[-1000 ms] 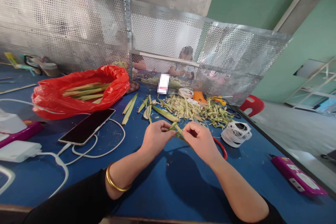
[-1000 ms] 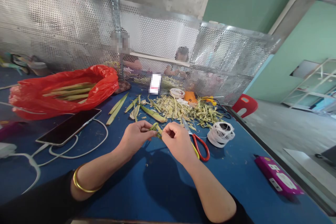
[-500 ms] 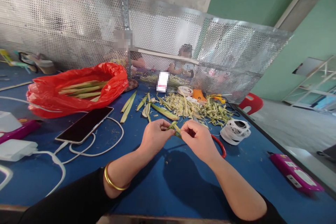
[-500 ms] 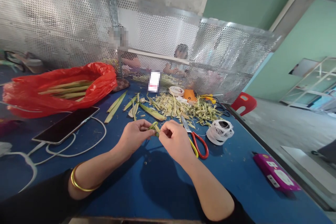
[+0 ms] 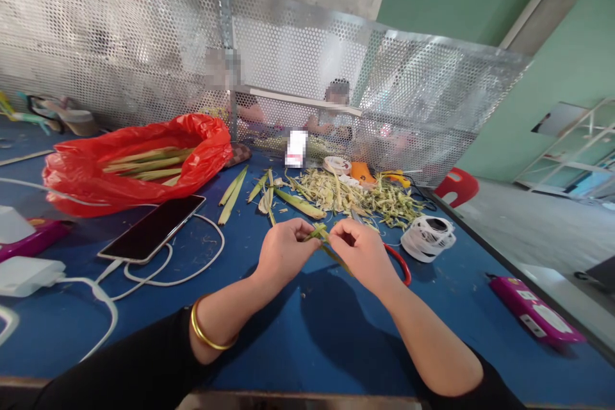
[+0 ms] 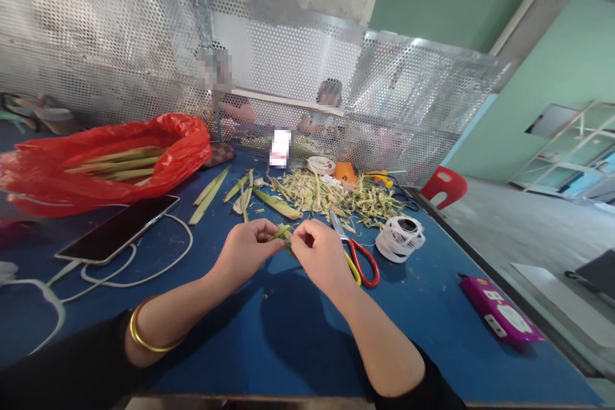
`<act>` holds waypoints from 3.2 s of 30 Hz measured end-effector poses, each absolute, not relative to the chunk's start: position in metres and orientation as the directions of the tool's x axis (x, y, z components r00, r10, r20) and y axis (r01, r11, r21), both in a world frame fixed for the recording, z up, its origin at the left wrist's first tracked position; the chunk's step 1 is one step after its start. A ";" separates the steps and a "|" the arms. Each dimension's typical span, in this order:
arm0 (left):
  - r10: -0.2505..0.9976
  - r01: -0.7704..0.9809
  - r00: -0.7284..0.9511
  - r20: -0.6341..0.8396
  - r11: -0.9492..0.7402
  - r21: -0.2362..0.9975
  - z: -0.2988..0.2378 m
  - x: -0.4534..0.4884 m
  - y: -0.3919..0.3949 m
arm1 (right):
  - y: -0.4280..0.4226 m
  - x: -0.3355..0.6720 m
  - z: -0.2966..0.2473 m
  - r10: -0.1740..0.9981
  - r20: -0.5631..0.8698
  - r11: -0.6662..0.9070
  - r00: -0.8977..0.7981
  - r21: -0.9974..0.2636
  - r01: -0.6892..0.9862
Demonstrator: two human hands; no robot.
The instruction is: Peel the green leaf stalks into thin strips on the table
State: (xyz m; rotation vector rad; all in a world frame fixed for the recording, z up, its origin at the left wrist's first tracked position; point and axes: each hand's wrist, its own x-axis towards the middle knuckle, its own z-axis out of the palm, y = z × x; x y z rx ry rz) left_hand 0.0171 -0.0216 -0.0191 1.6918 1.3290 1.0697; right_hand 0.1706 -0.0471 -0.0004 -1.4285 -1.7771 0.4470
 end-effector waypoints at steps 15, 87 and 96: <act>0.901 0.462 0.363 0.238 -0.396 0.794 -0.010 0.019 -0.034 | -0.045 0.173 0.000 0.998 0.061 0.053 0.027 -0.969 0.243; 0.966 -0.393 0.255 -0.043 0.145 0.908 -0.009 0.014 -0.017 | -0.055 0.146 -0.007 0.968 0.062 0.099 -0.242 -0.984 0.146; 0.885 -0.363 0.462 0.056 0.131 0.922 -0.005 0.014 -0.023 | -0.050 0.143 -0.016 0.989 0.066 0.065 -0.130 -0.998 -0.008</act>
